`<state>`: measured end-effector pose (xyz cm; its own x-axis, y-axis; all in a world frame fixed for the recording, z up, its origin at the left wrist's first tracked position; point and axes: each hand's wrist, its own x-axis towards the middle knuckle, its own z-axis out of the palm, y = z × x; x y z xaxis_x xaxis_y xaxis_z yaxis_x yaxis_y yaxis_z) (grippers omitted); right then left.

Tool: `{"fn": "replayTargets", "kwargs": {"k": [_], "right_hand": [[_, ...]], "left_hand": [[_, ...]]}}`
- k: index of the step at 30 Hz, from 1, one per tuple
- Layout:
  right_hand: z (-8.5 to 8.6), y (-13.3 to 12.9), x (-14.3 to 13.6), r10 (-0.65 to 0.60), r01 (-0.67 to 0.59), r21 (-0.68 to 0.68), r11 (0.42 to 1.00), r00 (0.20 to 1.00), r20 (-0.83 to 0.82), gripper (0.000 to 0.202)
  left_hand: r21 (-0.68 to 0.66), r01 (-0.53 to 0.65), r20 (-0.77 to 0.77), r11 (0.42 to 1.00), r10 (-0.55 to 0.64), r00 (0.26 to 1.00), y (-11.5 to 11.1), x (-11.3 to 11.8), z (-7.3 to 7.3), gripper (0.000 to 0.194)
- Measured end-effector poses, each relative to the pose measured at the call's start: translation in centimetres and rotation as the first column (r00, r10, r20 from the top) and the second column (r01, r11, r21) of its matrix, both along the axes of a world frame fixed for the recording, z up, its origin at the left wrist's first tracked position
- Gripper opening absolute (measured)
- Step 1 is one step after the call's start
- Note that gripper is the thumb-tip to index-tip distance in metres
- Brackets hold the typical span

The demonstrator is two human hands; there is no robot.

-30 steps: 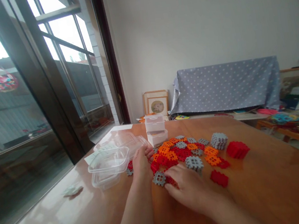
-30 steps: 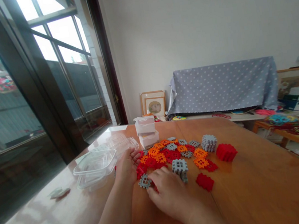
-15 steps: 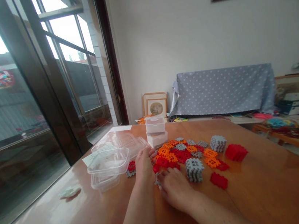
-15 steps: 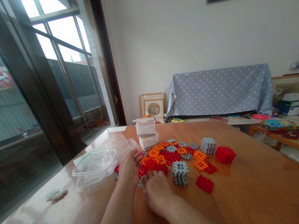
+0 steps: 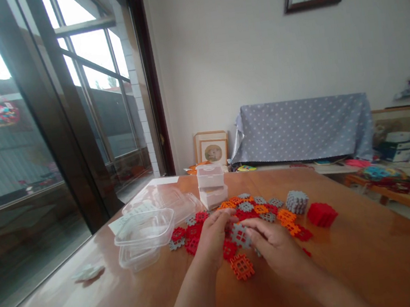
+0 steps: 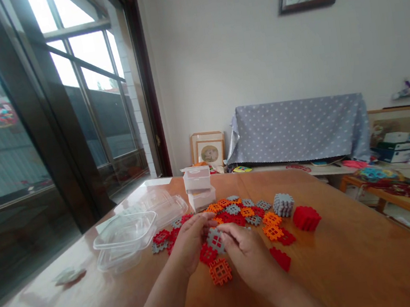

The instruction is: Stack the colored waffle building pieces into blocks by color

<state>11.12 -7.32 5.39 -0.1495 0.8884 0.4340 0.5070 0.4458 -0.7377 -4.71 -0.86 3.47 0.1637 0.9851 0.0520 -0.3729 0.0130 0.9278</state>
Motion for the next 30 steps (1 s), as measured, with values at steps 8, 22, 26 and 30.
{"fn": "replayTargets", "kwargs": {"k": [8, 22, 26, 30], "right_hand": [[-1.7, 1.0, 4.6, -0.055, 0.022, -0.125, 0.992, 0.961, -0.271, 0.036], [-2.3, 1.0, 7.0, -0.116, 0.102, 0.081, 0.992, 0.974, 0.196, 0.053], [-2.3, 1.6, 8.3, -0.163, 0.158, 0.041, 0.987, 0.973, 0.162, 0.053], [-2.5, 2.1, 9.6, -0.161, 0.167, -0.024, 0.986, 0.976, 0.147, 0.055]], "left_hand": [[-0.004, 0.289, -0.076, 0.957, -0.289, 0.954, -1.8, 2.4, -0.4, 0.028], [-0.097, 0.284, 0.047, 0.954, -0.281, 0.959, -1.9, 3.4, -0.9, 0.033], [-0.086, 0.169, 0.044, 0.982, -0.165, 0.985, -1.6, 3.7, -1.0, 0.042], [-0.133, 0.000, 0.056, 0.991, 0.007, 0.998, -1.2, 4.0, -1.7, 0.055]]}}
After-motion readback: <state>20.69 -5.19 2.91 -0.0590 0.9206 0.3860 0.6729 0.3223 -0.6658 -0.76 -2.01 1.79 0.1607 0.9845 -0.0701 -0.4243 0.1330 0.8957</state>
